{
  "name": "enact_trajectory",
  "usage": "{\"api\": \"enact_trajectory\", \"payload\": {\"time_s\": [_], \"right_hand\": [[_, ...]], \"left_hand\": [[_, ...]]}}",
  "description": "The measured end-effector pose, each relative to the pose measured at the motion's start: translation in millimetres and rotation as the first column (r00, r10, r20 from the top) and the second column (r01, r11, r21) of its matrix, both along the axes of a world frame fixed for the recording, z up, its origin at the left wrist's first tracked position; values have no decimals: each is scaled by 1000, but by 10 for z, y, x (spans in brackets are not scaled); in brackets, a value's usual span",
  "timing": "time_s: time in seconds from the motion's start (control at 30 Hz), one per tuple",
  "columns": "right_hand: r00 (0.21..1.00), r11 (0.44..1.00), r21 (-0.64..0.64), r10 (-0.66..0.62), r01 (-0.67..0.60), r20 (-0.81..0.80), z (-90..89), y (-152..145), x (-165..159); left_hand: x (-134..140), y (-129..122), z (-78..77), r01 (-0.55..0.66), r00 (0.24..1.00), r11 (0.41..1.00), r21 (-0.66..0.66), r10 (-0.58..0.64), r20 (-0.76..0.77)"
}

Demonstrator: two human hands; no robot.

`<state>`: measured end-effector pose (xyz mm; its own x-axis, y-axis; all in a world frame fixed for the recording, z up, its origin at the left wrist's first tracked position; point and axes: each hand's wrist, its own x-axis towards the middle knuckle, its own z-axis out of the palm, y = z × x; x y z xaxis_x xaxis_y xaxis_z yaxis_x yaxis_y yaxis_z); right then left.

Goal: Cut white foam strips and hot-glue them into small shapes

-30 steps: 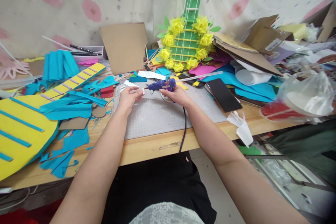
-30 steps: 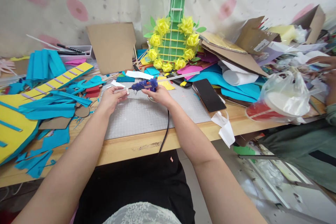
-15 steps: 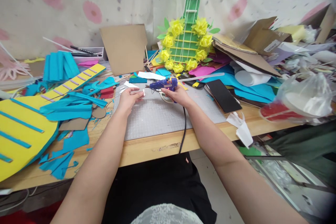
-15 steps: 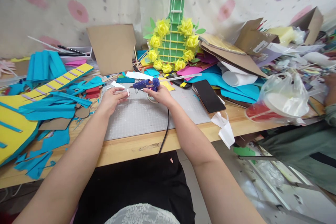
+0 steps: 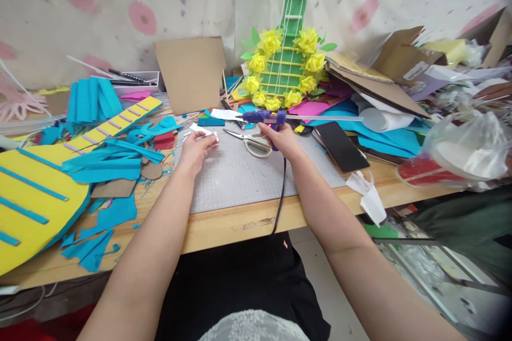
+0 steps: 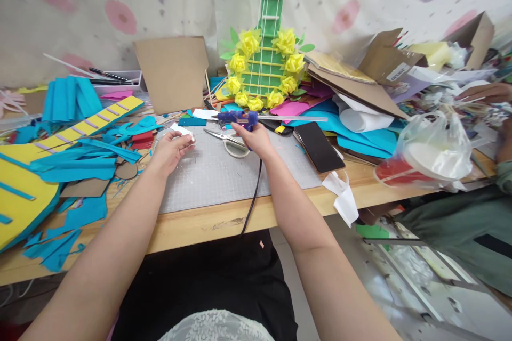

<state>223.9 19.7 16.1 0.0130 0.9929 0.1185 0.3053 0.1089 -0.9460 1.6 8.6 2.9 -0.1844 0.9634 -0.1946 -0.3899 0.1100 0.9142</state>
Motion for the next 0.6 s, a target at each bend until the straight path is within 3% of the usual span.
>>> {"api": "enact_trajectory", "payload": {"time_s": [0.2, 0.4, 0.6], "right_hand": [[987, 987, 47, -153, 155, -52, -84, 171, 242], [960, 962, 74, -267, 261, 85, -145, 251, 420], [939, 976, 14, -213, 217, 269, -236, 298, 616]], "left_hand": [[-27, 20, 34, 45, 981, 998, 42, -52, 186], [-40, 24, 28, 30, 967, 999, 21, -34, 252], [-24, 62, -7, -27, 968, 1000, 12, 23, 248]]}}
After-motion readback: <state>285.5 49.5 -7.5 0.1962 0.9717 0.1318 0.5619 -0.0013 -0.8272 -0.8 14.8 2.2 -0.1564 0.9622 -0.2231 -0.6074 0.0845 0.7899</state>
